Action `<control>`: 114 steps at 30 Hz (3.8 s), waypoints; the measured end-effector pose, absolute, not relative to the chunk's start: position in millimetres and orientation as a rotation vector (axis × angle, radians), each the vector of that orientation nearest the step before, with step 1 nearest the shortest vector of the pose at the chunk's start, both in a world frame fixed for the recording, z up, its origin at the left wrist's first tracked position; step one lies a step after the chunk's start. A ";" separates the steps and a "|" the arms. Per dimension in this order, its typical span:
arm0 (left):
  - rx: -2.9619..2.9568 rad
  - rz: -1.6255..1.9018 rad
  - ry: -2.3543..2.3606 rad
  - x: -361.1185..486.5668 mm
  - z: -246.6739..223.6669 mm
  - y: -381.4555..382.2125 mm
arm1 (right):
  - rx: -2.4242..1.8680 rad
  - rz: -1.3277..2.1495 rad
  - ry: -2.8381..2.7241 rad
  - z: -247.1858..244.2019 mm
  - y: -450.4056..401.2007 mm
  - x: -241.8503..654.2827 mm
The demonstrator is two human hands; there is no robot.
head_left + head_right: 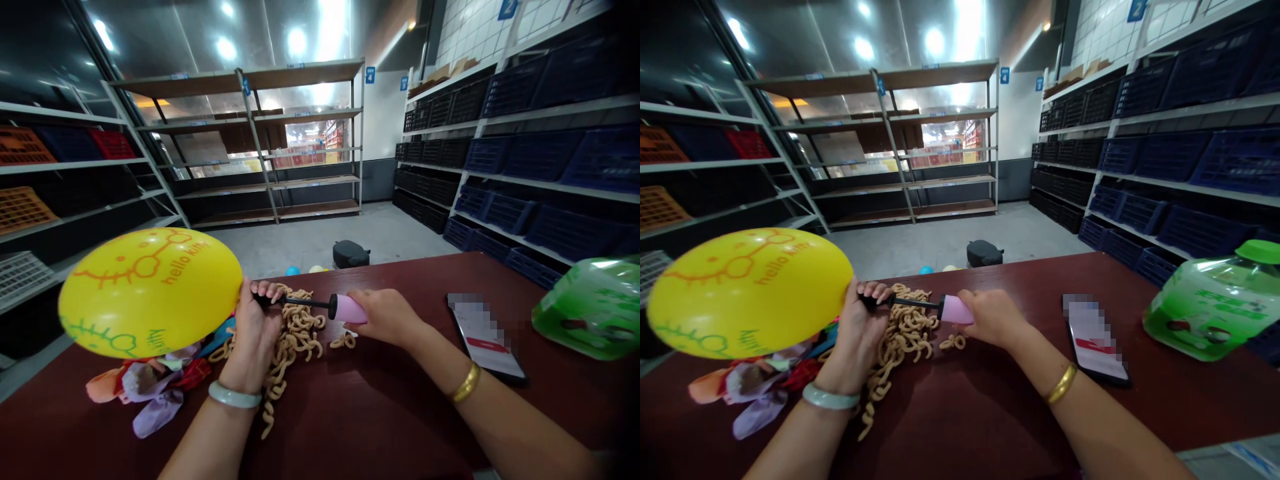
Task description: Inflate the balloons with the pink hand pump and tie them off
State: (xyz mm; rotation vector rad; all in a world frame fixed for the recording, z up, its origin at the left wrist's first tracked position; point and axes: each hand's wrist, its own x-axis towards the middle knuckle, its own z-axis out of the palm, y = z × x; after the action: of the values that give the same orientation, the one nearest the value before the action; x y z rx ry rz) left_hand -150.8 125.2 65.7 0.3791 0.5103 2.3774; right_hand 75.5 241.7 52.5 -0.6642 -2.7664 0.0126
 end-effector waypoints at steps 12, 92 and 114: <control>0.443 2.237 0.600 -83.9 52.7 140.4 | -0.659 0.148 -2.749 48.4 220.2 62.8; 0.384 2.238 0.739 -80.2 60.6 134.1 | -0.376 -0.026 -2.779 68.7 214.7 70.5; 0.201 2.428 0.707 -152.9 75.2 119.7 | -0.474 0.138 -2.775 68.7 222.7 75.6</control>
State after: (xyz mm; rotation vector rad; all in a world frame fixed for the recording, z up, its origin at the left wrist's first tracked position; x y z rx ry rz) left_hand -152.9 119.7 75.2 0.2007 0.7065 2.4275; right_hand 75.6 222.7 68.7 -0.4736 -2.7748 0.1378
